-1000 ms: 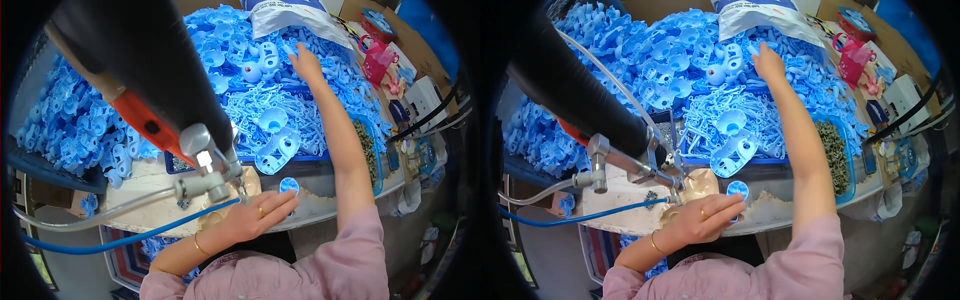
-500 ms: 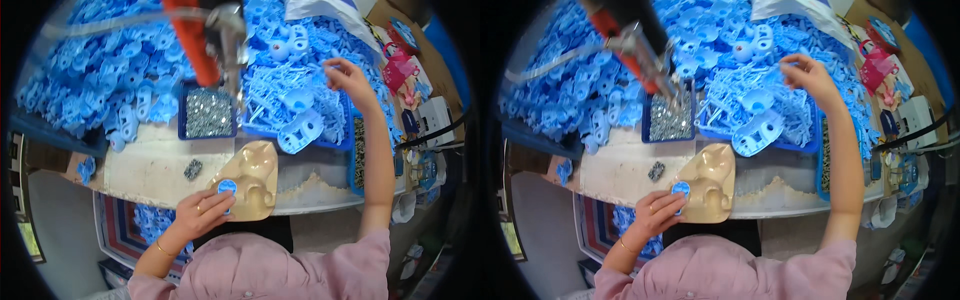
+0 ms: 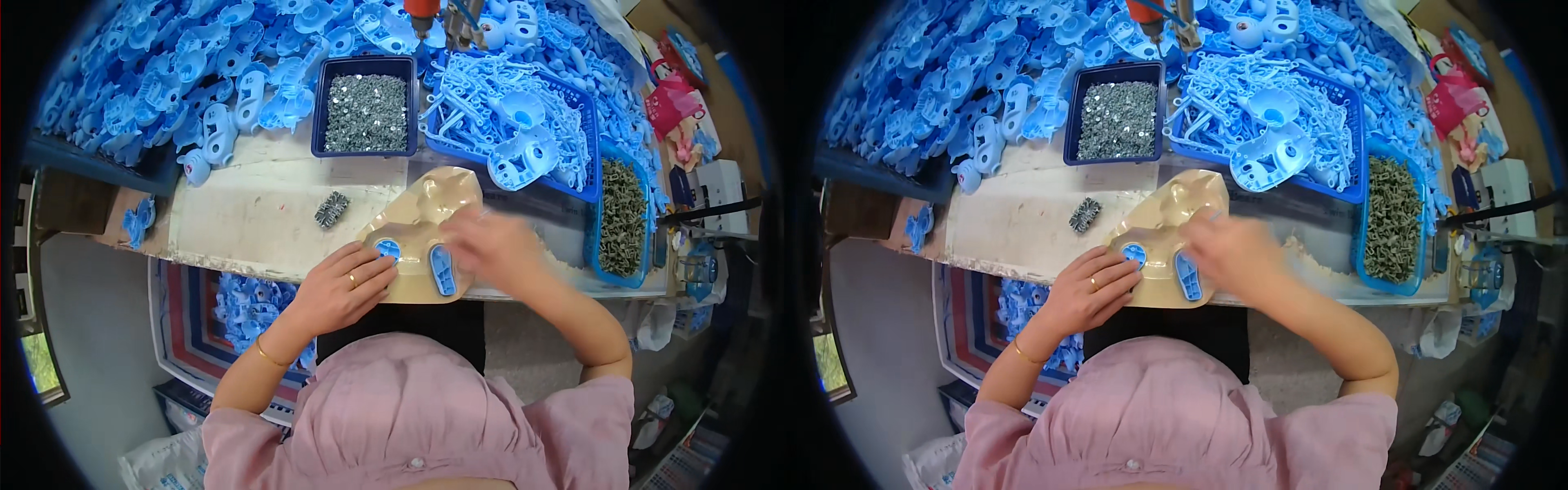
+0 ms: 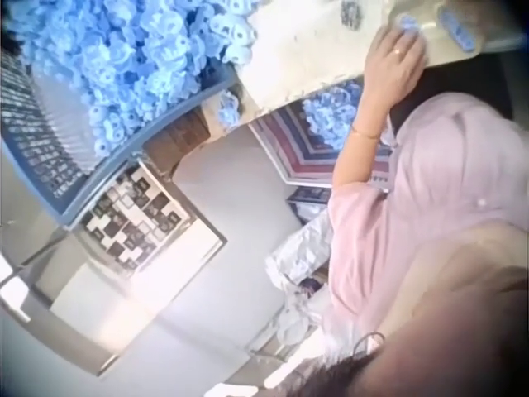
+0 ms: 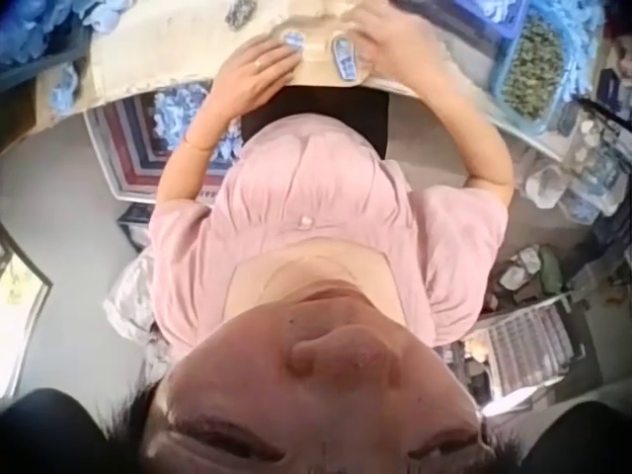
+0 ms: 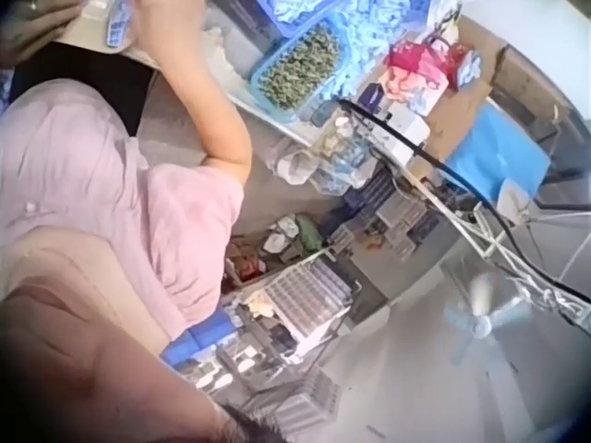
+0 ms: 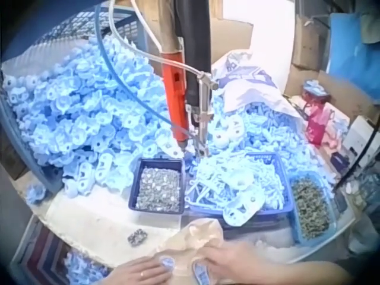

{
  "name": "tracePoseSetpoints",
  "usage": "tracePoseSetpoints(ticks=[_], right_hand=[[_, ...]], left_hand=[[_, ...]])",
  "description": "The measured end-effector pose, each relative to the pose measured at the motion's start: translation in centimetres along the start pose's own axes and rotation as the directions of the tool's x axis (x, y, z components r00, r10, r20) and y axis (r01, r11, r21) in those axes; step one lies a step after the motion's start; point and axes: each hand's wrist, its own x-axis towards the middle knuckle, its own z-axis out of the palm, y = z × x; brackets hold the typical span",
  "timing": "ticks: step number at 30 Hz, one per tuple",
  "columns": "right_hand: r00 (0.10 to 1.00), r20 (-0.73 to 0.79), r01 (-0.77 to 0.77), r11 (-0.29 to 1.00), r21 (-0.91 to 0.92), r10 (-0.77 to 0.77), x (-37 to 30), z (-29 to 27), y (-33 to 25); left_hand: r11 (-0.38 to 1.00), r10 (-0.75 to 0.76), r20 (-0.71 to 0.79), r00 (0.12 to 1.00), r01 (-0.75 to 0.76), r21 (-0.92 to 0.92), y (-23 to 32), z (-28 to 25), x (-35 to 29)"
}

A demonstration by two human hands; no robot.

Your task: Assemble small blue plastic toy components using a pneumatic fastening tool.

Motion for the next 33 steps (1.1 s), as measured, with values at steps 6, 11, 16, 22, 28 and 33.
tracePoseSetpoints(ticks=[6,11,16,22,28,33], right_hand=[[0.957,-0.284,-0.075,0.905,-0.419,-0.052,0.3,-5.4,5.5],[0.942,-0.26,0.065,0.876,-0.478,-0.212,-0.9,-5.6,6.6],[0.953,-0.2,0.093,0.847,-0.524,-0.229,-2.8,-6.5,0.8],[0.952,-0.014,0.282,0.894,-0.348,-0.306,-2.6,-1.4,-5.8],[0.989,0.021,0.148,0.935,-0.323,-0.149,-0.8,4.6,-6.3],[0.983,0.119,0.171,0.937,-0.305,-0.141,-0.3,4.6,-6.3]], left_hand=[[0.999,-0.04,-0.017,0.999,0.04,-0.022,0.4,-0.3,-0.4],[1.0,-0.027,-0.053,0.998,0.027,-0.009,0.4,-0.1,-0.4],[1.0,0.01,-0.102,0.995,-0.009,0.008,0.6,0.4,-1.4],[1.0,0.024,-0.125,0.992,-0.023,0.015,1.1,0.8,-2.1],[1.0,0.02,-0.166,0.986,-0.017,0.016,1.4,1.3,-2.5],[1.0,0.019,-0.202,0.979,-0.019,0.003,1.4,1.5,-2.5]])
